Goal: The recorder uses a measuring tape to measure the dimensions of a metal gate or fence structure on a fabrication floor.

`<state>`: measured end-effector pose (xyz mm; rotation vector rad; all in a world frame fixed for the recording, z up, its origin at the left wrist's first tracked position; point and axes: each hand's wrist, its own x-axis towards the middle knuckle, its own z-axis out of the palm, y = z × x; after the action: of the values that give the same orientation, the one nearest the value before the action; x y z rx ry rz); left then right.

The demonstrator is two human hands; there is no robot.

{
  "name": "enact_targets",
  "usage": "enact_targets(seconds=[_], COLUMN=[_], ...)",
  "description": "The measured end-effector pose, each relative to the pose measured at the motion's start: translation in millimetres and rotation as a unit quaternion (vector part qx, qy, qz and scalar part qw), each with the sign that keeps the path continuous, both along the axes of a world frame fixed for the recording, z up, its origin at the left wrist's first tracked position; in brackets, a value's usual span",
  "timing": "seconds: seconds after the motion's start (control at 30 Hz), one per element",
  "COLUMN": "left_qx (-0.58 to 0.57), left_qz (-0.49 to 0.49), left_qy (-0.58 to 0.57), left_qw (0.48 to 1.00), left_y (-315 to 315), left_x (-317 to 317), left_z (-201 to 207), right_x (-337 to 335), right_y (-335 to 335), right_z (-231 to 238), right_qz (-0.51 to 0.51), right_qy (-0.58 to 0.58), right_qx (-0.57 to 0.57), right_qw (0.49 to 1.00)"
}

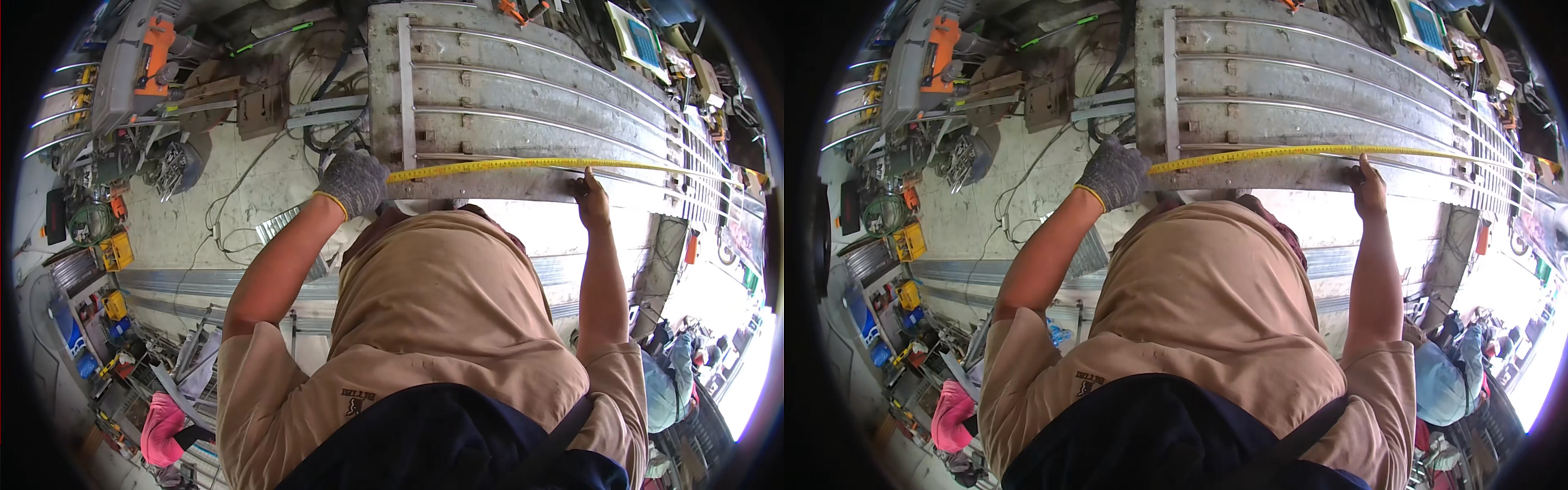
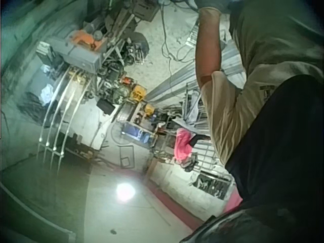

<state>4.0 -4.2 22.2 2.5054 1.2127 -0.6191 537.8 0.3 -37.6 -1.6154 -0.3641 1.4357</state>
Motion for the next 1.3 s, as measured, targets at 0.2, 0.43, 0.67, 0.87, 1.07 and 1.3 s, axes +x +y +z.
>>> enact_targets(seconds=[0.2,0.43,0.67,0.87,1.07,1.3], left_qx=[-0.014,-0.013,-0.020,-0.013,-0.012,0.001], left_qz=[0.009,0.026,0.018,0.015,0.020,0.012], left_qy=[-0.009,-0.014,0.005,0.001,-0.008,-0.021], left_qw=[1.000,0.999,1.000,1.000,1.000,1.000], left_y=[1.1,-0.5,-0.7,-2.2,-3.0,-3.5], left_x=[-0.8,-1.4,0.0,-0.9,-1.5,-2.6], left_z=[-4.4,-5.0,-0.8,-0.3,-0.8,-4.4], right_x=[0.2,-4.0,-0.5,2.2,0.7,-5.5], right_y=[-1.5,0.6,1.8,2.3,2.5,1.7], right_z=[-1.0,3.7,3.2,0.6,0.2,8.2], right_qz=[0.005,-0.028,0.004,0.010,0.014,0.013], right_qy=[-0.015,-0.039,-0.019,-0.026,-0.026,-0.038], right_qx=[0.004,-0.018,-0.018,-0.023,-0.012,-0.016], right_qw=[1.000,0.999,1.000,0.999,0.999,0.999])
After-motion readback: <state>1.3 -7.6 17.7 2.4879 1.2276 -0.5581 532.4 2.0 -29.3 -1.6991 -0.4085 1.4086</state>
